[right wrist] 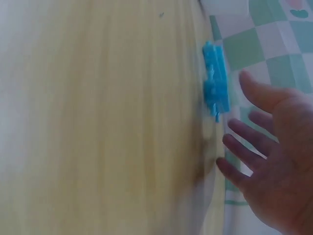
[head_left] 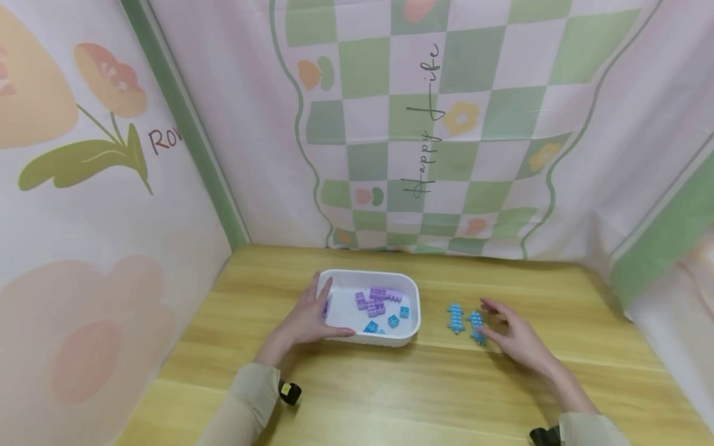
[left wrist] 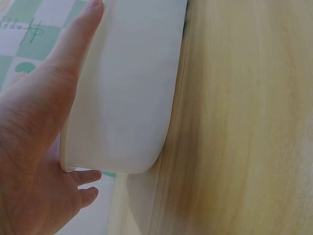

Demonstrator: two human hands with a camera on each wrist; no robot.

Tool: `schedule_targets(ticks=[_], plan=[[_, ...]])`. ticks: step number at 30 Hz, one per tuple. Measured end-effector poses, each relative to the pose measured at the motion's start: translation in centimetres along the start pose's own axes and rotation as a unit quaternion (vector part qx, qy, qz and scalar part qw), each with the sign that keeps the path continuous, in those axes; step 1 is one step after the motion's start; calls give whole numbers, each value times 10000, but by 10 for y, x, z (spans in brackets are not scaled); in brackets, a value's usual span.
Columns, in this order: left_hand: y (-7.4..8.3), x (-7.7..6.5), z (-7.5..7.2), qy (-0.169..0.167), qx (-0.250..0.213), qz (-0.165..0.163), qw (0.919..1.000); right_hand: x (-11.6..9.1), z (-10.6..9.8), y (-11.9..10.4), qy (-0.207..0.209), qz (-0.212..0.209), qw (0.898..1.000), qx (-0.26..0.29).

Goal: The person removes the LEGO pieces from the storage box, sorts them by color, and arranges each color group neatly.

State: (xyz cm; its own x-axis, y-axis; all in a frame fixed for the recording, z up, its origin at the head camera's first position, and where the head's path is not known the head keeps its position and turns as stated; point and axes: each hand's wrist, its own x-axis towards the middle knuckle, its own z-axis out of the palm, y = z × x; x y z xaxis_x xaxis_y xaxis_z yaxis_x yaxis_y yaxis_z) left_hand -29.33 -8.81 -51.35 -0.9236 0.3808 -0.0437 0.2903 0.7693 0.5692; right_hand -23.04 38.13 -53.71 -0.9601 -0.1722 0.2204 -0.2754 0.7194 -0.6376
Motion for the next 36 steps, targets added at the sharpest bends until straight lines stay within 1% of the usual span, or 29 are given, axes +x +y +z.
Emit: schedule_targets(ticks=[3, 7, 9, 12, 15, 18, 21, 23, 27, 30, 32, 36], plan=[[1, 1, 0, -2, -6, -14, 10000, 6, 1, -11, 401, -304, 9987, -11], [0, 1, 1, 1, 15, -45, 10000, 15, 7, -39, 722, -780, 9943, -81], [-1, 1, 1, 5, 2, -45, 10000, 21, 13, -57, 783, -1007, 9918, -40], [-2, 0, 3, 2, -6, -37, 10000, 30, 26, -82, 718, -1322, 9886, 89], [-3, 0, 4, 25, -8, -44, 10000, 40, 41, -103, 437, -1502, 9873, 258], [-2, -1, 5, 33, -19, -34, 10000, 50, 55, -119, -17, -1523, 9876, 386], [0, -2, 4, 38, -13, -17, 10000, 60, 67, -130, -572, -1592, 9845, 460], [1, -3, 5, 39, 6, -4, 10000, 66, 74, -134, -929, -1707, 9798, 468], [2, -2, 7, 65, 21, 8, 10000, 78, 85, -136, -1540, -1753, 9715, 425], [2, -1, 7, 85, 5, 22, 10000, 84, 90, -138, -1791, -1655, 9694, 291], [2, -1, 6, 101, 17, 19, 9999, 87, 92, -140, -1926, -1679, 9666, 184], [3, -5, 6, 108, 6, 9, 9999, 88, 99, -144, -2223, -1636, 9610, 142]])
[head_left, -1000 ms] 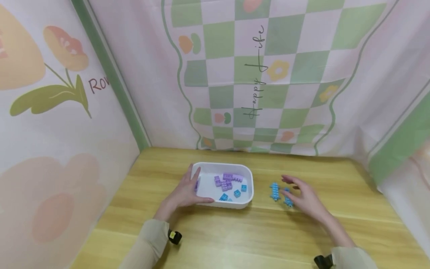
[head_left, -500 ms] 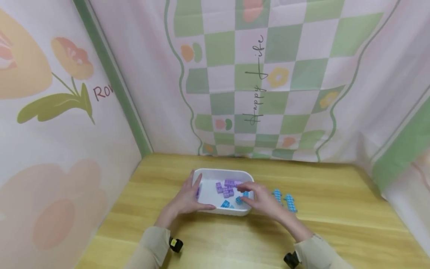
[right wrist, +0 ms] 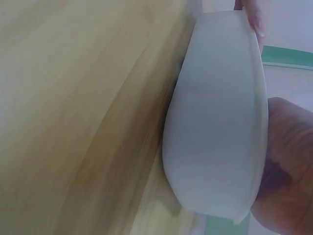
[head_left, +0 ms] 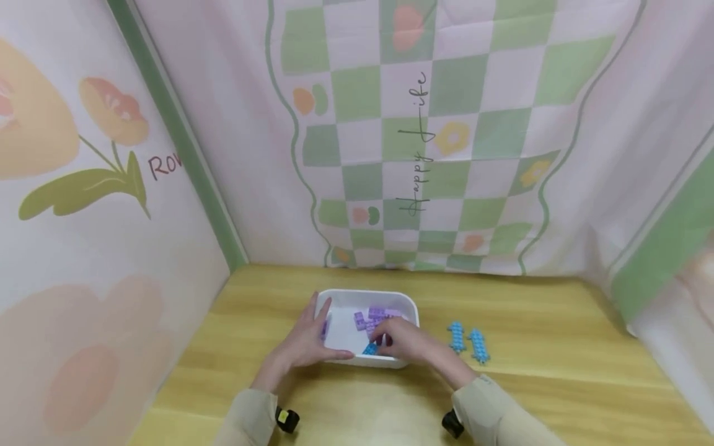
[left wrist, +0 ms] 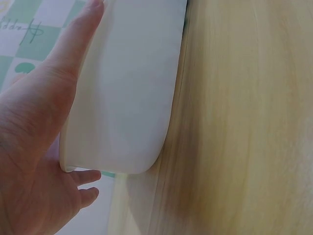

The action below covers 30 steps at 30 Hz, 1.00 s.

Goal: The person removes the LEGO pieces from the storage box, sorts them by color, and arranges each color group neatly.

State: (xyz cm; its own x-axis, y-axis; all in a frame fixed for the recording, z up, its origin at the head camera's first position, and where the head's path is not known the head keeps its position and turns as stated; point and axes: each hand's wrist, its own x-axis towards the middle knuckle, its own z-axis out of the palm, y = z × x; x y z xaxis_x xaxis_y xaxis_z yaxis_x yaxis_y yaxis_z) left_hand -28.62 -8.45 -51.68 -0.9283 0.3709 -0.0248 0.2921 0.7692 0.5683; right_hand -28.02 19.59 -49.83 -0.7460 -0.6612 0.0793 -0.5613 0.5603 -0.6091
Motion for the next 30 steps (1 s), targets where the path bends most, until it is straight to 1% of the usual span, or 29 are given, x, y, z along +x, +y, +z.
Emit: schedule_targets(ticks=[6, 10, 15, 22, 24, 28, 30], plan=[[-7, -15, 9, -34, -73, -84, 9999, 2, 18, -2, -301, -48, 9993, 200], [-10, -20, 12, -45, -70, -164, 9998, 1, 24, -2, -372, 62, 9986, 381], [-11, -14, 10, 28, -56, -101, 9999, 7, 21, 2, -262, 90, 9993, 260], [-4, -2, 2, 95, -55, 34, 9999, 16, 13, 3, -39, 196, 9998, -1], [-2, -1, 1, 71, -26, 59, 10000, 17, 13, 4, -18, 229, 9997, -17], [-2, -1, 1, -4, 47, 5, 10000, 18, 15, 5, -30, 307, 9995, 80], [-2, -1, 1, -14, 60, -14, 10000, 18, 16, 6, -3, 248, 9996, 130]])
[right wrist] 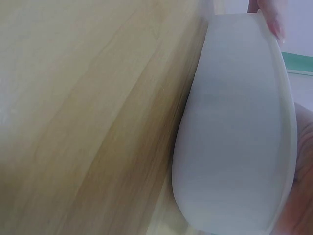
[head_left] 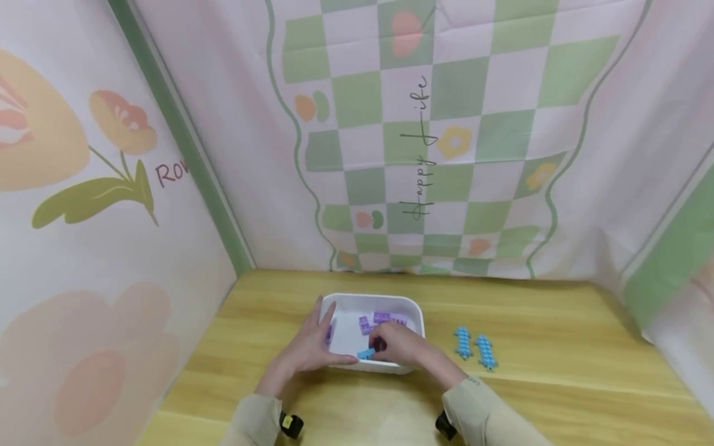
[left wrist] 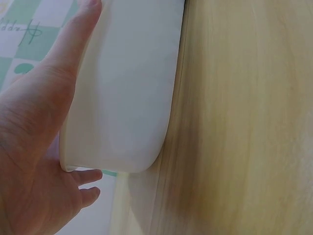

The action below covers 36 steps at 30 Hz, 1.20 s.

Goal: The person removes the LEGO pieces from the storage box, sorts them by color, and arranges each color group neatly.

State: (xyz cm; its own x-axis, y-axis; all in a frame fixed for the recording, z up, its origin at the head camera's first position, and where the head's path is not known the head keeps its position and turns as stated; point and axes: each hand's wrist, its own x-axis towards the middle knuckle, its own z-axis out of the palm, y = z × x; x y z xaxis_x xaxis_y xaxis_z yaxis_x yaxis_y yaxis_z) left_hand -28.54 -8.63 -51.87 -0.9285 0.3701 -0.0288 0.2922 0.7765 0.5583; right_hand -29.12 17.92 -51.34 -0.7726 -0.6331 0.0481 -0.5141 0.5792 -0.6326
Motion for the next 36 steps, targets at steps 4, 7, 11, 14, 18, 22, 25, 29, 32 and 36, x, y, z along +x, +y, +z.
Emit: schedule_targets(ticks=[4, 7, 11, 14, 18, 22, 25, 29, 32, 36], plan=[[-1, 0, 1, 34, -10, 13, 10000, 2, 6, 15, 159, -377, 9991, -85], [-2, 1, 2, 57, -3, 8, 10000, 5, 12, 27, 318, -659, 9972, -168], [-2, 1, 4, 96, 13, 4, 10000, 8, 18, 37, 428, -747, 9960, -235], [-2, 1, 4, 87, 33, 3, 10000, 11, 26, 49, 468, -723, 9945, -592], [0, 2, 3, 62, 11, -2, 10000, 15, 36, 66, 603, -652, 9915, -952], [1, 2, 0, 68, 6, 10, 10000, 14, 32, 60, 844, -412, 9928, -743], [1, 3, -2, 63, 27, 19, 10000, 7, 16, 33, 859, -237, 9954, -364], [0, 3, -1, 61, 16, 3, 10000, 12, 19, 41, 873, -403, 9953, -120], [0, 3, 0, 46, -39, -22, 10000, 22, 35, 70, 979, -449, 9939, -253], [-1, 3, 1, 40, -69, -41, 10000, 26, 40, 80, 1002, -257, 9940, -357]])
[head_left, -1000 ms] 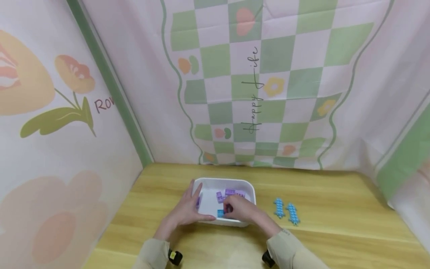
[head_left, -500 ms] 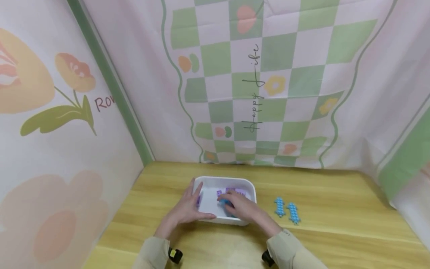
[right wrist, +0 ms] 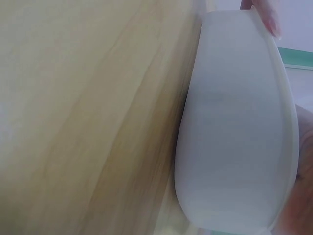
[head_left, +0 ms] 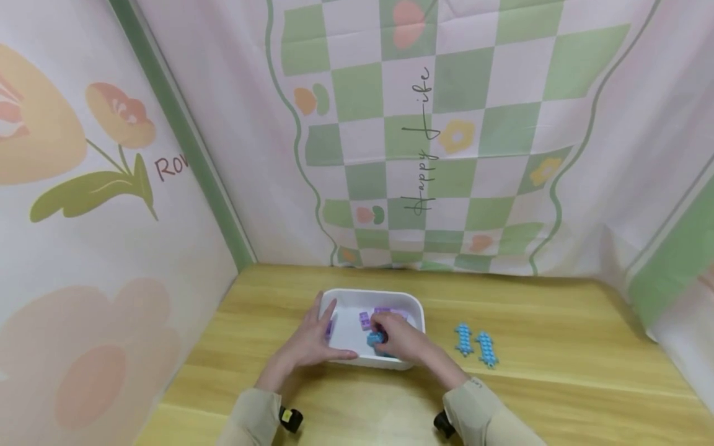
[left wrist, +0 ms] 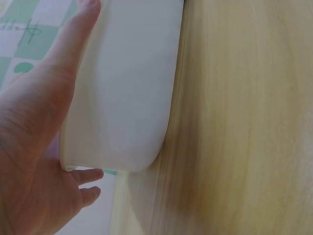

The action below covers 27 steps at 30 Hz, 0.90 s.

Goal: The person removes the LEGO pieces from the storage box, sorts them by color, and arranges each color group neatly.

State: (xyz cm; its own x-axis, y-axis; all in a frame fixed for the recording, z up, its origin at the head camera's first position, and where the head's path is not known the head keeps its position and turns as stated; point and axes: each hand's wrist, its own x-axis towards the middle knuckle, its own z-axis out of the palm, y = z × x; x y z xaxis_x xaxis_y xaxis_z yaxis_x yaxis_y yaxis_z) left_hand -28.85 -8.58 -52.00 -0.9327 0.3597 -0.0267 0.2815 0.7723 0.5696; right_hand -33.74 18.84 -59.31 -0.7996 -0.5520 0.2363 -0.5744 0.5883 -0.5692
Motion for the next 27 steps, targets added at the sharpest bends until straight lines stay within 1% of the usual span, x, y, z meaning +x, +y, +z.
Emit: schedule_targets(ticks=[5, 8, 9, 11, 13, 15, 18, 20, 23, 27], plan=[[0, 0, 1, -30, 31, -19, 10000, -2, 0, -3, 81, 50, 9999, 144], [1, 0, 0, -42, 16, -41, 10000, -3, -4, -9, 237, -75, 9994, 230], [2, 0, -1, -53, 4, -54, 10000, -5, -8, -15, 258, -105, 9993, 263], [2, 0, -1, -50, -11, -64, 10000, -7, -12, -20, 296, -289, 9989, 229], [3, 0, -2, -42, -30, -70, 10000, -9, -23, -35, 147, -260, 9992, 259], [2, 1, -2, -40, -16, -66, 10000, -11, -34, -48, -103, -171, 9994, 286], [2, 1, -2, -45, 12, -56, 10000, -11, -38, -53, -457, -8, 9989, 108], [2, 1, -1, -50, 31, -52, 10000, -11, -33, -46, -589, 15, 9982, -58], [2, 1, -1, -55, 23, -64, 10000, -8, -23, -33, -597, -45, 9980, -198], [1, 1, -1, -54, 0, -71, 10000, -6, -22, -31, -521, 91, 9985, 165]])
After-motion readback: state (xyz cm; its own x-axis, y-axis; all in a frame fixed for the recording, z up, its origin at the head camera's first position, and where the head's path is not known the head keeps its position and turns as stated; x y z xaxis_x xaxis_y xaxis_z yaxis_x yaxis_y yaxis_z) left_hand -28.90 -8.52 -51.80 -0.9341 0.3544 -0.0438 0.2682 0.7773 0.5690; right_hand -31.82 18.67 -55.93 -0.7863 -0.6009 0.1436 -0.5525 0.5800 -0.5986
